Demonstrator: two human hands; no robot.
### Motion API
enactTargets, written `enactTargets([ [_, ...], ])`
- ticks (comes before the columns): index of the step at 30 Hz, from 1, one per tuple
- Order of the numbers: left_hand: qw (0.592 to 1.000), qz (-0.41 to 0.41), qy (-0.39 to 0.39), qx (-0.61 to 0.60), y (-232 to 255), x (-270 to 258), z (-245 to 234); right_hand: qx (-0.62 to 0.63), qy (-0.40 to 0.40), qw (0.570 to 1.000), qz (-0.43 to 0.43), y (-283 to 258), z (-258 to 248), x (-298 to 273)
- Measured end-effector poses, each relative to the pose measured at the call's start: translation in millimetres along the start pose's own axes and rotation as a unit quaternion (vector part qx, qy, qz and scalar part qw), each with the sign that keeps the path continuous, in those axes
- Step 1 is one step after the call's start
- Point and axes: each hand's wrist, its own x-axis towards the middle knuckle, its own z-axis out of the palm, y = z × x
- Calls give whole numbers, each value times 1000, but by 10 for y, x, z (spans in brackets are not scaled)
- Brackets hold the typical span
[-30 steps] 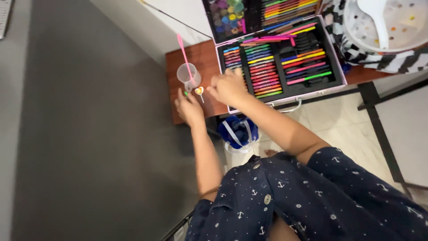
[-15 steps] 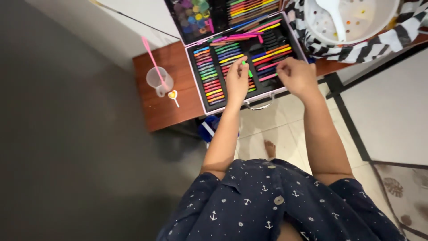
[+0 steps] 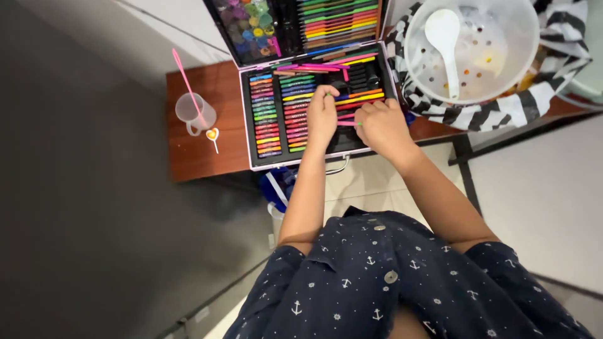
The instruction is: Organizing various colored pens and markers back into their designated slots within a large art kit case.
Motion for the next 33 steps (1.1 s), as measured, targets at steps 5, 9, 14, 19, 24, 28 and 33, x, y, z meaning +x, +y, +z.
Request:
enactTargets([
  [5, 994, -14, 15, -106, 57, -71, 12, 259, -5, 962, 84, 209, -105, 120],
  [9, 948, -129, -109, -268, 603, -69, -13, 414, -56, 875, 244, 277, -125, 214],
  [14, 942, -123, -141, -280, 599, 58, 120, 423, 9, 891, 162, 365, 70, 203],
  [19, 925, -154, -108, -329, 448, 45, 155, 304, -88, 917, 243, 220, -232, 283],
  [24, 920, -151, -57, -356, 576, 133, -201, 322, -35, 937, 129, 387, -117, 229],
  [28, 916, -167, -55, -361, 415, 271, -539, 283, -161, 934, 149, 410, -224, 228],
  [33, 871, -220, -67, -433, -11, 479, -783, 413, -37, 887, 204, 203, -173, 246],
])
